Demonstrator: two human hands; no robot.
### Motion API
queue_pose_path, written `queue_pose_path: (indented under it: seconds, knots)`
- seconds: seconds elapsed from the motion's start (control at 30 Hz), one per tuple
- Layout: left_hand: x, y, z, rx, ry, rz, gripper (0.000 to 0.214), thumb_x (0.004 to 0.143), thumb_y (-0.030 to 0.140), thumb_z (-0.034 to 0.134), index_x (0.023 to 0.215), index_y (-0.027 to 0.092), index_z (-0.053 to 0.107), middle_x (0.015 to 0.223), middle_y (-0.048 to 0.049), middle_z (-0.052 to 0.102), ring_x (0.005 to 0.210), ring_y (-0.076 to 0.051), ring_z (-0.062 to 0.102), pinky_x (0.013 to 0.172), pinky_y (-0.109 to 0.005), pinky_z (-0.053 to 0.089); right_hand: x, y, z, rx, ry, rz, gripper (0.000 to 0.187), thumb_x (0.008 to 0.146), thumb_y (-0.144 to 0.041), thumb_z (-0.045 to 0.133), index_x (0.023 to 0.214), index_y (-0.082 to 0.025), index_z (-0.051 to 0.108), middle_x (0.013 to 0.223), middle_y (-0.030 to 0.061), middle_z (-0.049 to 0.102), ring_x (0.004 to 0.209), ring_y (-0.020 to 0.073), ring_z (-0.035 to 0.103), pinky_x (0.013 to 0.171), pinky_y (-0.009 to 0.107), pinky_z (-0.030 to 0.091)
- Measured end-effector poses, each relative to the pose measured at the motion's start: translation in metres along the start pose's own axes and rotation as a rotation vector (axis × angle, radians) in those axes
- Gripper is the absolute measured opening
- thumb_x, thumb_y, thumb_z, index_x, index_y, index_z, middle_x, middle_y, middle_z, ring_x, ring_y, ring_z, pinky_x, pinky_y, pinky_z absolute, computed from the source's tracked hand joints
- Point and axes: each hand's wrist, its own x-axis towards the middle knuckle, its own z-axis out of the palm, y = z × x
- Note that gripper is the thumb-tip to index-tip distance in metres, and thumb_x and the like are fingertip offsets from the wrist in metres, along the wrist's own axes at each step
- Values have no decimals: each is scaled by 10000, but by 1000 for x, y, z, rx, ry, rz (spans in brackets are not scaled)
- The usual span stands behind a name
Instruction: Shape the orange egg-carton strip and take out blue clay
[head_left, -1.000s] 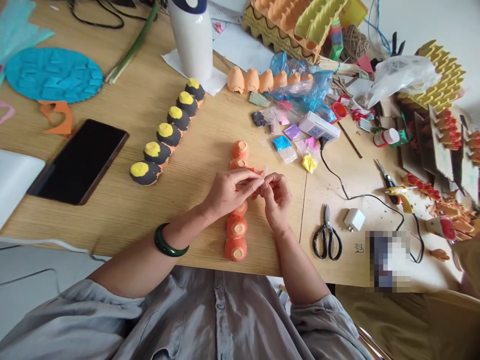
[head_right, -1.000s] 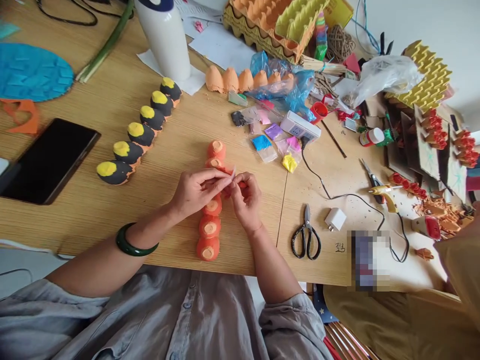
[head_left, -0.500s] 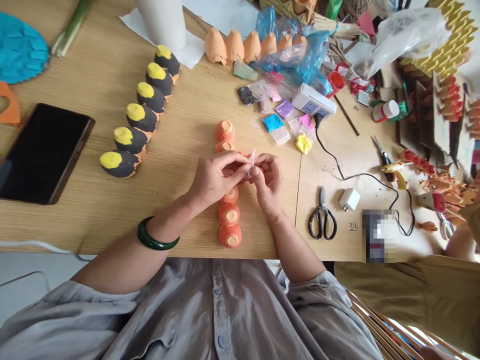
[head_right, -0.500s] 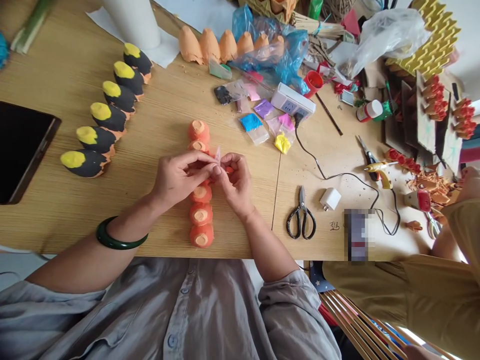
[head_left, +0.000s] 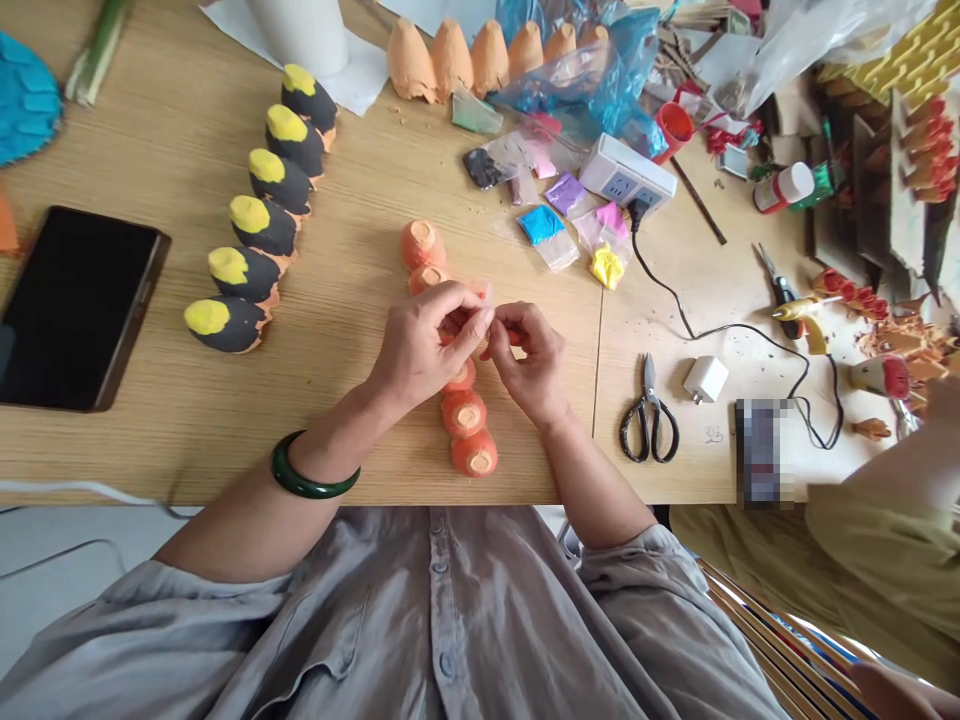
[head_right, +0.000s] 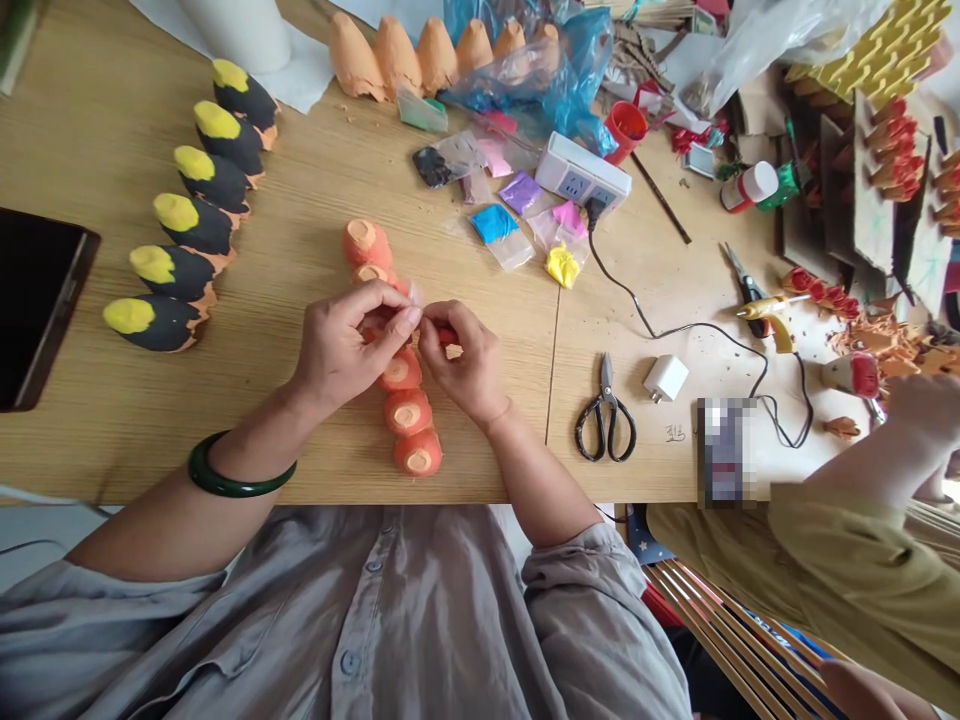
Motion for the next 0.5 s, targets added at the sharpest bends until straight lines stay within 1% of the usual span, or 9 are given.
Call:
queue_pose_path:
  seconds: [0.07, 0.1, 0.2, 0.3, 0.4, 0.47, 0.5]
  knots:
    - [0, -3, 0, 83, 11, 86, 190, 1092, 315, 604, 916, 244, 611, 946, -37, 812, 808, -180, 766, 765, -311, 637, 0, -1, 1, -100, 24, -19, 225, 1079, -321, 661, 868, -261, 607, 758, -43, 645, 618, 102, 573, 600, 269, 488]
    - [1, -4, 0, 128, 5, 118, 184, 1082, 296, 596, 905, 248, 592, 928, -36, 801, 811, -184, 759, 773, -314, 631, 0, -1, 2, -158, 40, -24, 246, 1066, -310, 654, 835, -260, 585, 729, -49, 621, 601, 97, 532, 590, 269, 454]
    - [1, -7, -1, 203, -16, 150, 195, 1073, 291, 588, 883, 258, 559, 894, -36, 773, 816, -194, 742, 785, -326, 620, 2, 0, 2, -255, 74, 17, 274, 1036, -339, 640, 793, -263, 537, 692, -56, 585, 587, 94, 463, 588, 281, 399]
    - [0, -8, 0, 203, -36, 147, 200, 1043, 289, 591, 852, 262, 542, 840, -23, 734, 783, -191, 713, 773, -329, 612, 7, 4, 0, -249, 153, 80, 288, 1010, -374, 637, 790, -277, 479, 655, -72, 521, 579, 101, 405, 586, 289, 374]
    - [-2, -8, 5, 187, -50, 127, 208, 1026, 283, 600, 830, 262, 536, 761, 0, 662, 707, -178, 645, 747, -332, 597, 11, 8, -5, -225, 233, 98, 292, 997, -368, 630, 785, -287, 447, 641, -81, 454, 581, 105, 369, 582, 289, 359]
    - [-3, -8, 7, 179, -27, 117, 215, 1026, 270, 616, 827, 262, 532, 749, 7, 638, 695, -177, 626, 762, -345, 601, 13, 9, -7, -200, 224, 86, 285, 994, -371, 633, 782, -285, 462, 656, -77, 455, 582, 101, 372, 574, 285, 357]
    - [-3, -8, 7, 181, -9, 118, 217, 1022, 261, 627, 827, 261, 531, 765, 3, 642, 722, -186, 645, 790, -360, 611, 13, 9, -8, -185, 205, 79, 286, 995, -370, 638, 782, -283, 469, 662, -75, 462, 581, 98, 377, 570, 283, 357]
